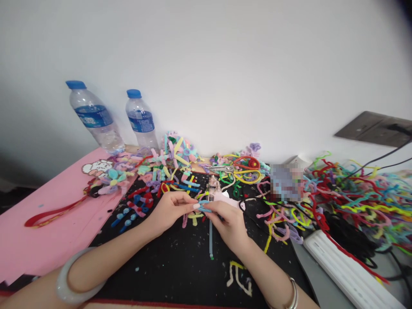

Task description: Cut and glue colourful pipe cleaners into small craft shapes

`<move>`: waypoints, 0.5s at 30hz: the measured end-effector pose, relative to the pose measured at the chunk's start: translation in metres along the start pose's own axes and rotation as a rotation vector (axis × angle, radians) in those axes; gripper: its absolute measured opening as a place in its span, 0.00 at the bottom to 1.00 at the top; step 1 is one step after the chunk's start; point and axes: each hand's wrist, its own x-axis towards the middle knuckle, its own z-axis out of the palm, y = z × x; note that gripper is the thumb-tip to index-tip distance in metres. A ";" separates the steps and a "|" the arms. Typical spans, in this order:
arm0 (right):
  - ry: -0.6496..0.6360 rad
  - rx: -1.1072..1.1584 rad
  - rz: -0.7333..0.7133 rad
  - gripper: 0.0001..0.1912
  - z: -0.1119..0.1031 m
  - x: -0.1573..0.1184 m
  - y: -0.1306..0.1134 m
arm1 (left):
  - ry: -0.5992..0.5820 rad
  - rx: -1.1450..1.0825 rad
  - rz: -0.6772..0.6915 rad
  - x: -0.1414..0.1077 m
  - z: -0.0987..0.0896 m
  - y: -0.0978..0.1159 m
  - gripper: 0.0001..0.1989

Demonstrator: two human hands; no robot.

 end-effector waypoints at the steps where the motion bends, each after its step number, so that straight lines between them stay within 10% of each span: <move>1: -0.007 0.004 0.002 0.08 -0.001 0.001 0.001 | -0.005 0.005 -0.001 0.000 -0.001 0.000 0.11; 15: -0.025 0.117 0.085 0.07 -0.001 0.000 0.007 | -0.097 0.005 -0.028 0.004 -0.004 0.007 0.09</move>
